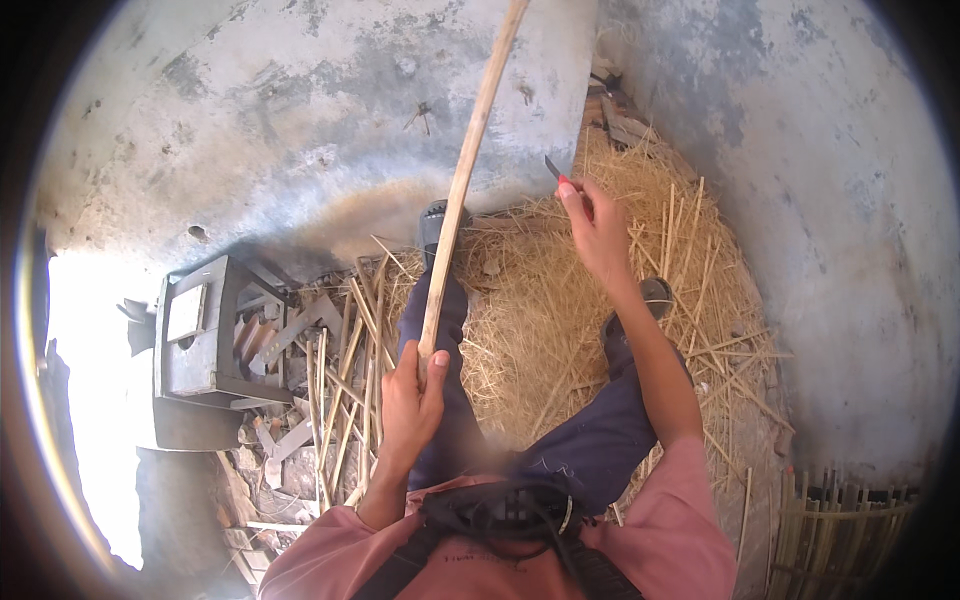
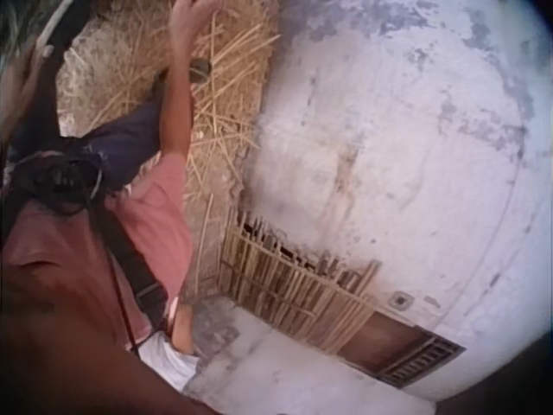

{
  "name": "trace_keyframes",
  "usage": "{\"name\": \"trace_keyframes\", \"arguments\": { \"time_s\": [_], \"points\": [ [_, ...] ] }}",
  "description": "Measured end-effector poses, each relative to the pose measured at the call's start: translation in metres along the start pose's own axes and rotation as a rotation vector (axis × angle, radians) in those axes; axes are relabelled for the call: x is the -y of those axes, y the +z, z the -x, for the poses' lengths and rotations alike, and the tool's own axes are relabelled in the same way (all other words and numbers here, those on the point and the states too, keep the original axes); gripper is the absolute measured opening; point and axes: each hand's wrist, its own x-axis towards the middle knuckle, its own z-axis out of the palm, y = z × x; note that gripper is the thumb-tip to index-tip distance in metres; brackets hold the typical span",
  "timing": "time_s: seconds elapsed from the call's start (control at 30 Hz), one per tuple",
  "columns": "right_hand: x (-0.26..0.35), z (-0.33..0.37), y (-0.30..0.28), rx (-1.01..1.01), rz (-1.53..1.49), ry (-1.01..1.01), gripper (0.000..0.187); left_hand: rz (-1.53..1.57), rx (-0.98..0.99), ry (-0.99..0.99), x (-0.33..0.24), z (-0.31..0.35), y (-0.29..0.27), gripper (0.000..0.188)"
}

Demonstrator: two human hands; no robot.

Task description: The person whittles the end of a long thin wooden rod with a small knife, rotating the rod and making repeated shallow cuts to taper the tip.

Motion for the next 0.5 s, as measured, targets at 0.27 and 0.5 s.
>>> {"name": "trace_keyframes", "arguments": {
  "time_s": [0.27, 0.5],
  "points": [
    [0.041, 0.051, 0.020, 0.272, -0.063, -0.311, 0.026, 0.100, -0.057, 0.077, -0.004, -0.015, 0.009, 0.027],
    [0.048, 0.067, 0.037, 0.381, -0.035, -0.525, 0.027, 0.182, -0.060, 0.009, -0.020, -0.021, 0.010, 0.018]
  ]
}}
